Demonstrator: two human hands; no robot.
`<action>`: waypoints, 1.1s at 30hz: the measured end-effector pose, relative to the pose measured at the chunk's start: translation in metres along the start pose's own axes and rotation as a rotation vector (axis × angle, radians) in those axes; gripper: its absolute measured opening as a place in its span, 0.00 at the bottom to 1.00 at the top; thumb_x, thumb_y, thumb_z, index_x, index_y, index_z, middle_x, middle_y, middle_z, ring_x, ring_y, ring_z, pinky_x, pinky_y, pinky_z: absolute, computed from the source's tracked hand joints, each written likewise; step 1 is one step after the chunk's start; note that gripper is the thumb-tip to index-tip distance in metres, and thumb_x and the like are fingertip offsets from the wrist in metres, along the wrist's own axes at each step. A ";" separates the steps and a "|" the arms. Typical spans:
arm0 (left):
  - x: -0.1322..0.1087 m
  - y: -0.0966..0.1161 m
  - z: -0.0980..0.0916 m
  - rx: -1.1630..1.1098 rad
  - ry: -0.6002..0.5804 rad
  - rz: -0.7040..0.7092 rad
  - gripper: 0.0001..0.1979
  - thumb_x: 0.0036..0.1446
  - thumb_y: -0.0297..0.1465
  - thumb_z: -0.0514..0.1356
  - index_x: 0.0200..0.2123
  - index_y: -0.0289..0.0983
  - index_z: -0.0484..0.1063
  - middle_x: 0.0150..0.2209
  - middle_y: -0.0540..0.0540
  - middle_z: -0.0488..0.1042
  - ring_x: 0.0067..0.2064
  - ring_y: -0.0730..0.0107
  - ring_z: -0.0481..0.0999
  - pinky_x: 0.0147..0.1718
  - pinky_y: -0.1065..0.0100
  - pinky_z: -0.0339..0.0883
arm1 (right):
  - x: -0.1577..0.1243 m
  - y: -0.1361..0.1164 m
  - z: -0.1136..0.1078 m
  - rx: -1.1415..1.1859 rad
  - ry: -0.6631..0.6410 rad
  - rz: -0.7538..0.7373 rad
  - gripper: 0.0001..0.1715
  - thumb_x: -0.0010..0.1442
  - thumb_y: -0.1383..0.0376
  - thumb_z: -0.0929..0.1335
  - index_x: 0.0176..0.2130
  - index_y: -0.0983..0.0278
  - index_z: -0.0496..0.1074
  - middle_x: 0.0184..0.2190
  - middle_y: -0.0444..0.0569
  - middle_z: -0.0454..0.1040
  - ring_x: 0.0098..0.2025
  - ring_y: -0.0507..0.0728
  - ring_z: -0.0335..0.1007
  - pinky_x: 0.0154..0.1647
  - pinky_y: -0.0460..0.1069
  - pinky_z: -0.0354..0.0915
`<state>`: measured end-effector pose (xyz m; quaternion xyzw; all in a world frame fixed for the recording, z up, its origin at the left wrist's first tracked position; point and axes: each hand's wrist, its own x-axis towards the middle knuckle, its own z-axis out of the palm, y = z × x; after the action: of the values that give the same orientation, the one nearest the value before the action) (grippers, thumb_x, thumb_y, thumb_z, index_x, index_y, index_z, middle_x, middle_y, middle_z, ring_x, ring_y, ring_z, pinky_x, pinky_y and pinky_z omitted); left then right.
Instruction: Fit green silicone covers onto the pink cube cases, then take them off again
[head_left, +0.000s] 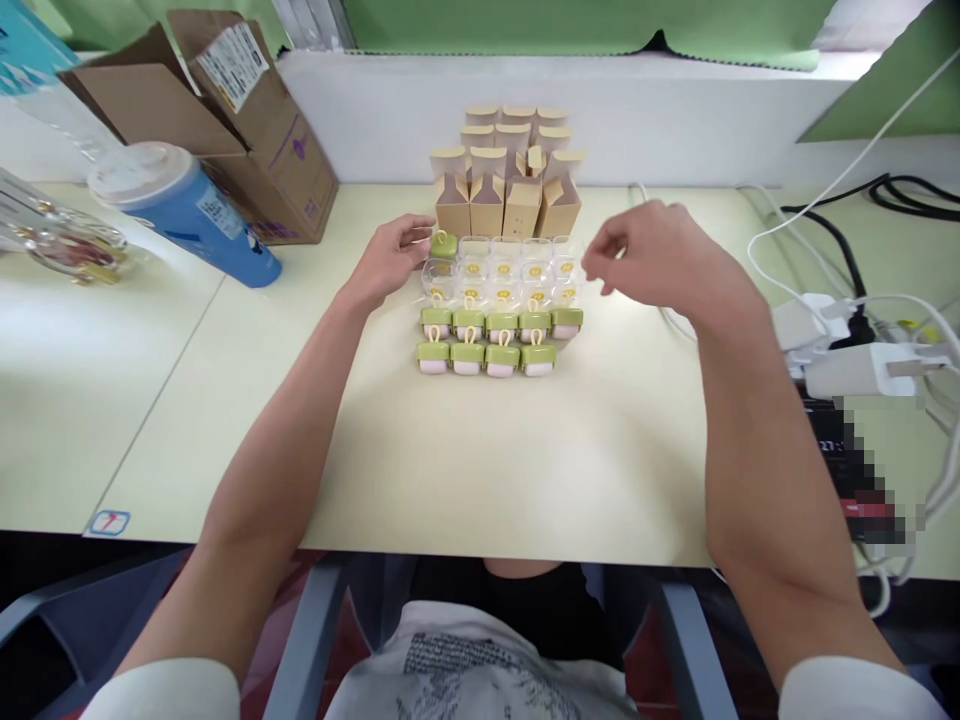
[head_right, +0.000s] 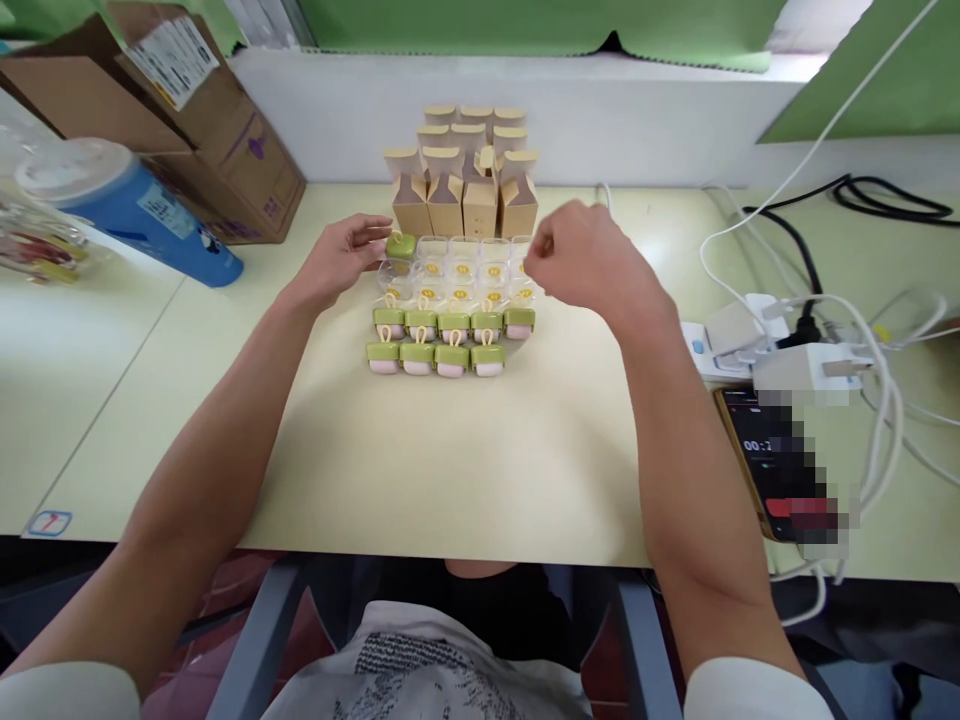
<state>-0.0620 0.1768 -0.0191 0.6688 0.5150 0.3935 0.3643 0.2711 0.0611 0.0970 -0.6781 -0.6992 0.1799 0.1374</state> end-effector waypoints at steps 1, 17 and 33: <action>-0.002 0.005 -0.005 0.068 0.025 0.022 0.22 0.62 0.45 0.75 0.55 0.42 0.84 0.61 0.41 0.86 0.62 0.52 0.83 0.62 0.48 0.81 | 0.000 0.003 0.000 -0.060 -0.071 0.073 0.08 0.70 0.63 0.74 0.36 0.56 0.78 0.31 0.53 0.85 0.41 0.70 0.86 0.47 0.65 0.79; -0.023 0.041 -0.037 0.823 -0.399 0.241 0.14 0.62 0.43 0.69 0.44 0.42 0.90 0.44 0.45 0.78 0.43 0.62 0.78 0.49 0.62 0.72 | 0.002 -0.002 0.025 -0.077 -0.254 0.226 0.30 0.65 0.62 0.81 0.61 0.61 0.70 0.35 0.47 0.86 0.35 0.63 0.86 0.38 0.55 0.73; -0.053 0.095 -0.049 0.016 -0.205 0.116 0.13 0.56 0.30 0.81 0.39 0.40 0.81 0.55 0.41 0.84 0.64 0.45 0.84 0.64 0.45 0.83 | 0.000 0.021 0.007 -0.121 -0.570 -0.042 0.23 0.55 0.60 0.81 0.50 0.56 0.79 0.53 0.53 0.86 0.39 0.65 0.86 0.41 0.58 0.78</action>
<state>-0.0763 0.1093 0.0787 0.7370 0.4386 0.3396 0.3862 0.2870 0.0614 0.0812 -0.5926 -0.7328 0.3185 -0.1017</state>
